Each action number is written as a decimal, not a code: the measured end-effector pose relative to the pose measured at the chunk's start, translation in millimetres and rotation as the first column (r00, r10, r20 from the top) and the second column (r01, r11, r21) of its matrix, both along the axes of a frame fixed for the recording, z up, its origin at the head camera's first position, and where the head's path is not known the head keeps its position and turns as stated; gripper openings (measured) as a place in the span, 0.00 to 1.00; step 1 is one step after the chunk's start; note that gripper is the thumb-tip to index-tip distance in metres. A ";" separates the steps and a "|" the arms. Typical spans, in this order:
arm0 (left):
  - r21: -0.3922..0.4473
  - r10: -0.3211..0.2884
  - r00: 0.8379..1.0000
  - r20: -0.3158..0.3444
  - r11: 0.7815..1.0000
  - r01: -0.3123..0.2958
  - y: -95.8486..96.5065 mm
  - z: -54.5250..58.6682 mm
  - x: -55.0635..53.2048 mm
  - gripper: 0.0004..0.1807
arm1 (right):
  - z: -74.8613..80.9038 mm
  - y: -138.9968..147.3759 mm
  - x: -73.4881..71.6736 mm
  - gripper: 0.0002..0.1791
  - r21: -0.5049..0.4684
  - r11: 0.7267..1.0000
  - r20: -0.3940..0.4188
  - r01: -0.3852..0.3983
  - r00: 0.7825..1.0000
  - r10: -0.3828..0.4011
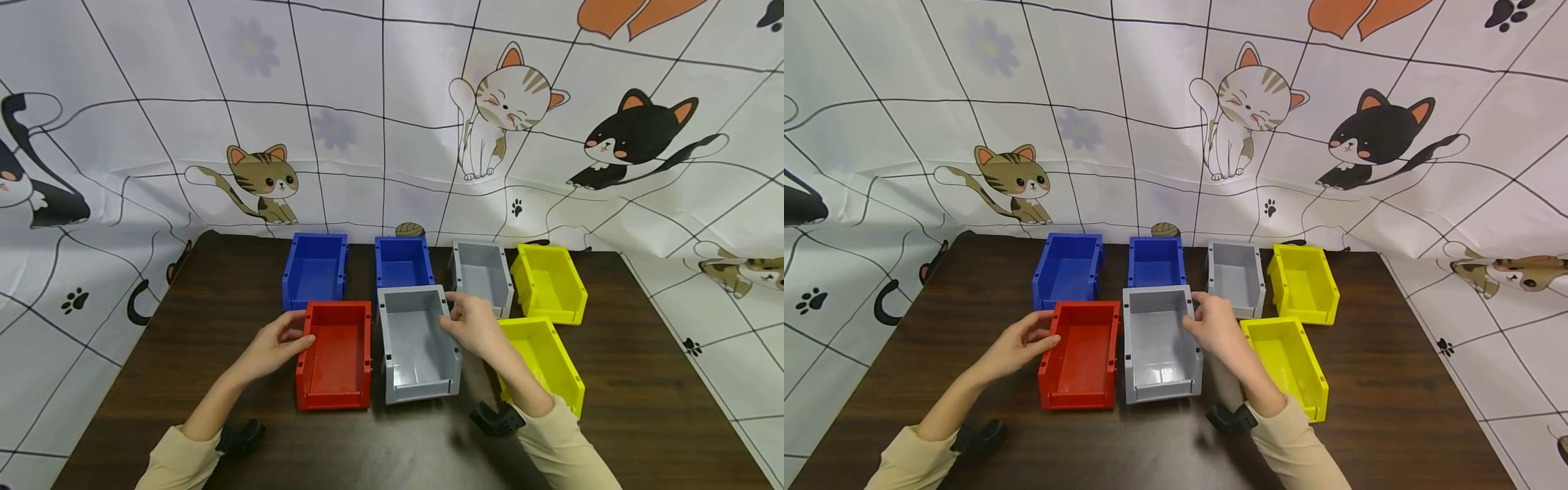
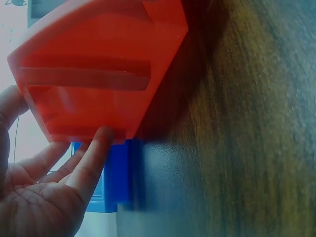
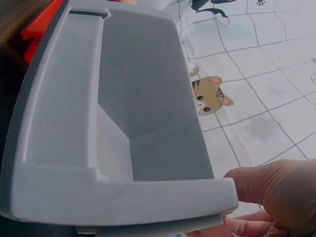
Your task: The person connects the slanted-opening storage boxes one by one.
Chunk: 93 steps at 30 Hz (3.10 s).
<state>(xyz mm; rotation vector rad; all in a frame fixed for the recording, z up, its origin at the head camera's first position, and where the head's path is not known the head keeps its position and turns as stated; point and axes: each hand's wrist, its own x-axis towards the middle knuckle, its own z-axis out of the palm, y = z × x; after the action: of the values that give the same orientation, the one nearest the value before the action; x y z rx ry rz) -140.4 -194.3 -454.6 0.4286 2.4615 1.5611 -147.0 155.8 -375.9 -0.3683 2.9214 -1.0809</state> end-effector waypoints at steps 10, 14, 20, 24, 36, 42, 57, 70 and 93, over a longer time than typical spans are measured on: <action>-0.003 0.007 1.000 -0.003 1.000 -0.007 -0.8 0.5 0.2 0.29 | 5.7 -15.2 -5.0 0.24 -0.014 0.999 -0.001 0.029 1.000 -0.029; 0.000 0.006 1.000 -0.014 1.000 -0.006 -0.5 -0.7 -0.4 0.29 | 6.6 -15.2 -3.7 0.24 -0.014 0.998 0.012 0.062 0.998 -0.062; -0.009 -0.001 1.000 -0.017 1.000 0.001 -1.1 -2.2 -1.8 0.29 | 6.3 -15.0 -3.1 0.24 -0.017 0.997 0.020 0.077 0.997 -0.076; -0.013 -0.002 1.000 -0.017 1.000 0.001 -1.6 -3.1 -2.0 0.29 | 6.1 -15.4 -3.0 0.24 -0.018 0.997 0.015 0.074 0.997 -0.074; -0.009 0.000 1.000 -0.018 1.000 -0.001 -1.1 -3.0 -1.5 0.29 | 5.0 -13.9 -0.2 0.24 -0.003 0.997 0.022 0.071 0.997 -0.071; -0.006 -0.003 1.000 -0.028 1.000 0.002 -0.5 -3.0 -1.7 0.29 | 4.6 -14.4 -1.8 0.24 -0.005 0.997 0.044 0.078 0.996 -0.077; -0.001 -0.001 1.000 -0.024 1.000 0.001 -0.8 -2.9 -1.3 0.29 | -0.9 -14.1 -2.6 0.24 -0.017 0.998 0.080 0.061 0.995 -0.059; -0.006 -0.007 1.000 -0.012 1.000 0.007 -1.9 -3.6 -1.0 0.29 | -4.2 -26.3 5.5 0.31 0.128 0.991 -0.374 0.036 0.927 0.015; -0.002 -0.009 1.000 -0.003 1.000 0.009 -2.5 -1.8 -0.3 0.29 | -13.0 -57.8 11.3 0.44 0.475 0.850 -0.123 -0.228 0.939 0.321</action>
<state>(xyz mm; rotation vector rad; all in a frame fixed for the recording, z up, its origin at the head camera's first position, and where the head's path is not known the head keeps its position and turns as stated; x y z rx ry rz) -140.7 -196.8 -456.3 0.4410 2.4604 1.5554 -135.7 98.0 -388.9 -0.8857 3.0249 -0.3171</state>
